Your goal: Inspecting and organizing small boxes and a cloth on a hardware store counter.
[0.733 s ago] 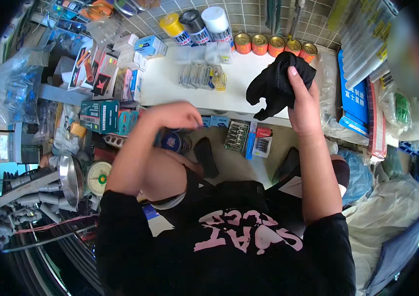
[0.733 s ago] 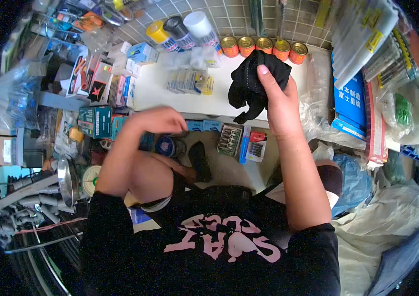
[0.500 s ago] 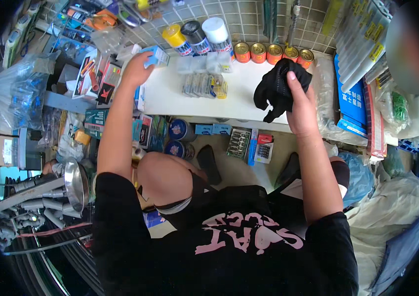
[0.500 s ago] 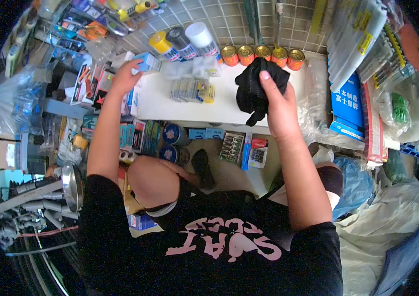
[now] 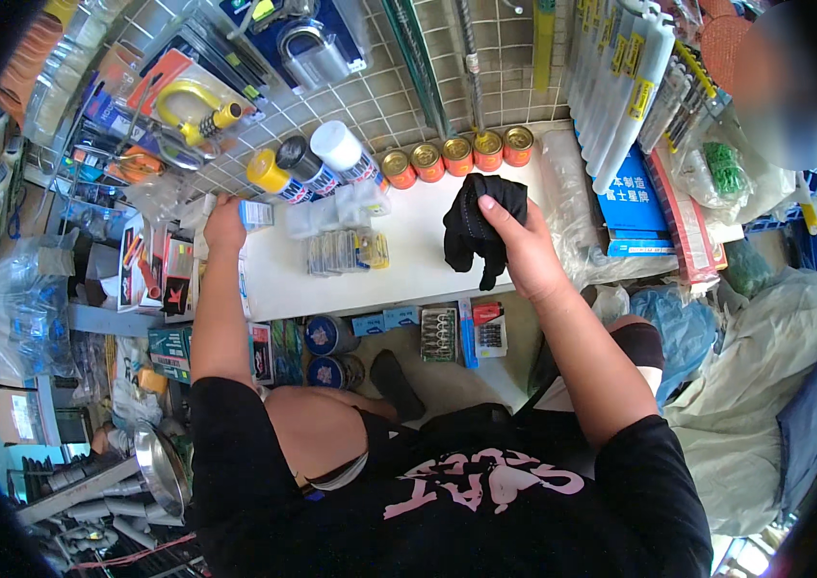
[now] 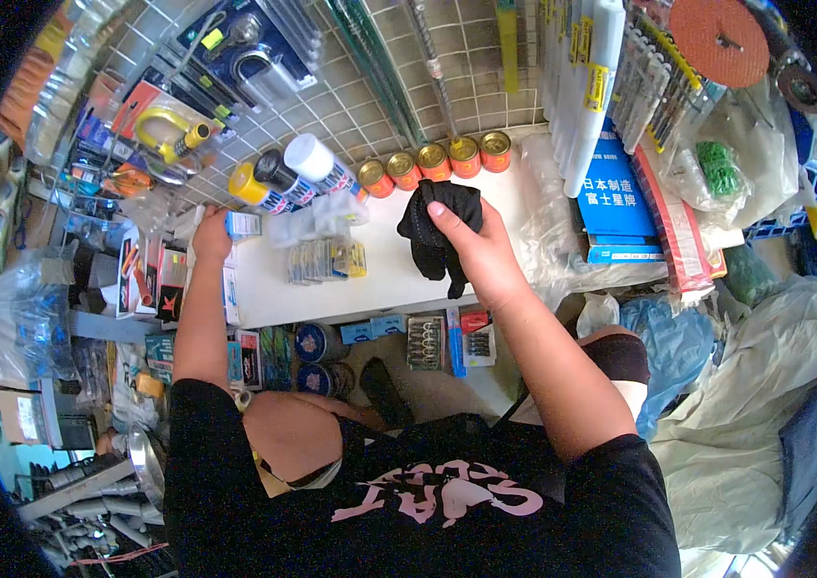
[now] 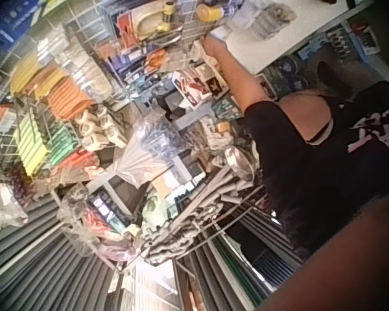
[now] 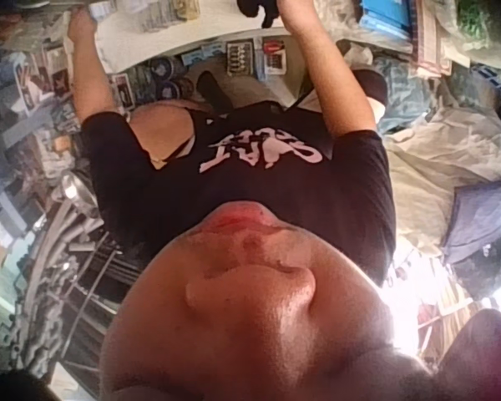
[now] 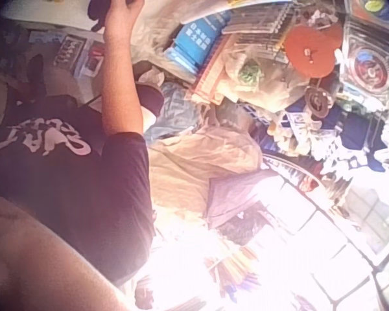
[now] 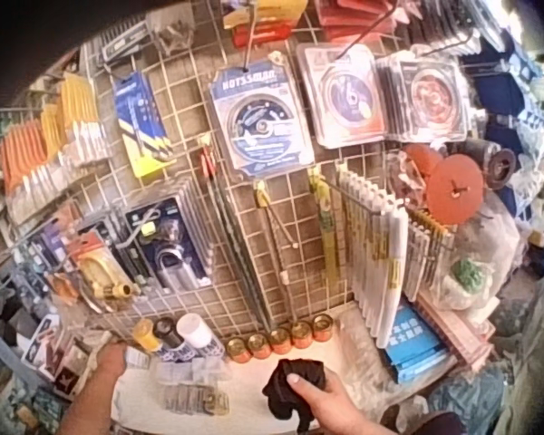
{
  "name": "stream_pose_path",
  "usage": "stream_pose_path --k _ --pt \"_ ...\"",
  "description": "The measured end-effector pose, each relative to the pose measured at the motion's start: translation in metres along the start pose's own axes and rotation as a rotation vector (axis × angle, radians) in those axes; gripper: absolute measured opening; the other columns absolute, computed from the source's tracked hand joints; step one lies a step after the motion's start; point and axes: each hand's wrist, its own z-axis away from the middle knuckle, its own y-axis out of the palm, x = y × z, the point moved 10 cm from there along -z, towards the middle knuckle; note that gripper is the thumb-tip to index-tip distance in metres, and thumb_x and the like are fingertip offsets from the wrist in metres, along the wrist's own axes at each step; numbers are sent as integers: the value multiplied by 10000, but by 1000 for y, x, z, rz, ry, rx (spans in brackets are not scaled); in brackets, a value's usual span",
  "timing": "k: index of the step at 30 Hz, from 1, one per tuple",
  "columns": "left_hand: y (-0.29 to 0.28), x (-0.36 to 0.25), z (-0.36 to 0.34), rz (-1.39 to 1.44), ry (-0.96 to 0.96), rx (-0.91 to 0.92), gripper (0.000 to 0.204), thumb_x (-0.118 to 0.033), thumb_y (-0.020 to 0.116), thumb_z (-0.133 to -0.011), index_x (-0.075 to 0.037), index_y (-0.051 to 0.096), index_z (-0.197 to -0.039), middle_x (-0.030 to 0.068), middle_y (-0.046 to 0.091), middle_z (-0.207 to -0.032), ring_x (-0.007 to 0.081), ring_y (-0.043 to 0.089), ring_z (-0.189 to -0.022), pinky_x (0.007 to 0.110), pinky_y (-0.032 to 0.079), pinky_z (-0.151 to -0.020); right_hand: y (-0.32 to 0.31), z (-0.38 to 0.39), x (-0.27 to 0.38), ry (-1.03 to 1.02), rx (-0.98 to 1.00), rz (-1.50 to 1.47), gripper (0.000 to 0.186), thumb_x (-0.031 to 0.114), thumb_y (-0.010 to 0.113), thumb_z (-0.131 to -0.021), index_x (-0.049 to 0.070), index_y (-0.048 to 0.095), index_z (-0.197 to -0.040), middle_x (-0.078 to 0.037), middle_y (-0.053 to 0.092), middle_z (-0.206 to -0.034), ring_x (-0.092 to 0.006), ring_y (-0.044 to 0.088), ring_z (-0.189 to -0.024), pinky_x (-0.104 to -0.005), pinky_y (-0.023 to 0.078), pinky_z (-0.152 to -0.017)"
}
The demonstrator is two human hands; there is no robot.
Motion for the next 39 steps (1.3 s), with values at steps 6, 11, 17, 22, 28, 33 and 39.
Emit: stream_pose_path --k 6,11,17,22,28,33,39 --pt "-31 -34 45 22 28 28 605 -72 823 -750 -152 642 -1321 91 626 -1336 329 632 -1206 433 547 -954 5 2 4 -28 24 32 405 333 722 -992 2 629 -1207 -64 718 -1019 -122 678 -866 -296 567 -784" --pt "-79 -25 110 248 52 -131 650 -45 829 -729 -94 624 -1344 116 643 -1313 338 634 -1194 418 531 -972 12 8 6 -71 68 60 444 404 668 -1020 6 632 -1213 -53 715 -1032 -114 667 -904 -301 559 -832" --pt "-127 -45 175 888 226 -85 670 16 811 -741 -30 594 -1373 96 663 -1255 257 651 -1169 395 510 -1013 29 18 -5 -31 252 -156 552 494 490 -1083 36 526 -1388 -151 669 -1289 -239 662 -1172 -406 502 -1061" --pt "-141 -97 218 1623 212 157 762 27 812 -716 -1 538 -1427 119 673 -1262 220 645 -1184 363 504 -1029 61 33 7 -67 387 -446 684 575 402 -1082 49 419 -1518 -147 583 -1431 -243 578 -1303 -405 436 -1133" --pt "-180 -206 237 1536 629 191 731 -35 884 -663 21 612 -1340 97 593 -1300 225 567 -1266 352 446 -1069 82 51 -21 78 507 -323 769 606 429 -1065 56 334 -1595 -122 508 -1522 -234 479 -1412 -387 373 -1191" --pt "-166 -253 228 1644 686 274 726 -107 917 -686 24 622 -1336 98 580 -1324 229 571 -1248 363 403 -1113 85 67 -23 34 571 37 704 325 732 -978 44 421 -1543 -110 583 -1381 -202 562 -1275 -372 441 -1115" --pt "-100 -256 212 1961 487 260 885 -176 914 -711 -39 508 -1485 90 576 -1322 241 562 -1276 371 405 -1129 62 64 -71 330 458 -170 560 349 725 -989 -2 550 -1388 -79 687 -1223 -171 657 -1111 -362 527 -997"
